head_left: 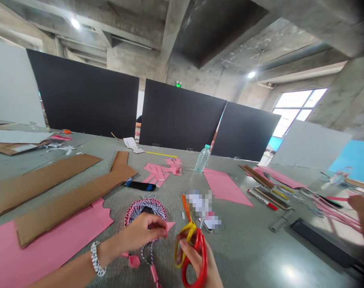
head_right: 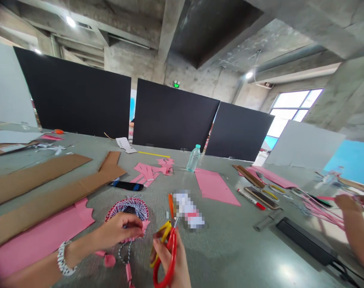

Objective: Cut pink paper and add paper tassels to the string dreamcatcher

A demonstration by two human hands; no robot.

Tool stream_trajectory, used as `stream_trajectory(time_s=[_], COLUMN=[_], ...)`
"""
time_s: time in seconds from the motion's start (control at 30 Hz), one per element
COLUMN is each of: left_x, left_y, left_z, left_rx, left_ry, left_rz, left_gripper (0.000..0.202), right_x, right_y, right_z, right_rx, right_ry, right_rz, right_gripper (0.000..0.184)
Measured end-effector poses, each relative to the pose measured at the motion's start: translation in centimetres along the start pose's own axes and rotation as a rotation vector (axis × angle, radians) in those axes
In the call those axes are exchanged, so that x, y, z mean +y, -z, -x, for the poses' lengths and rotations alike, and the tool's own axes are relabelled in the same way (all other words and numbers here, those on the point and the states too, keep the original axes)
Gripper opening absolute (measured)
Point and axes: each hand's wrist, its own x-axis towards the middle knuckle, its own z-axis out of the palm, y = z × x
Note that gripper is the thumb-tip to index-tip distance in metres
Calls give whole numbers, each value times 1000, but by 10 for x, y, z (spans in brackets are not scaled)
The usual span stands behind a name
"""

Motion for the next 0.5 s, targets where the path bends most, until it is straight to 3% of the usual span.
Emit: stream_trajectory(time_s=[0.17,0.33,0.5], left_x=[0,6,5], left_y=[-11,-21,-26], left_z=[3,12,16], left_rx=[46,101,103], left_ry=[-82,-205,-210], left_rz=[-124,-334,-391], left_gripper=[17,6,14], right_x=[9,-1,2], right_y=[-20,-19,-20], right_z=[-15,3,5], right_rx=[100,36,26], right_ry=[-20,-33,-112], right_rz=[-110,-222,-373], right_gripper=[44,30,27])
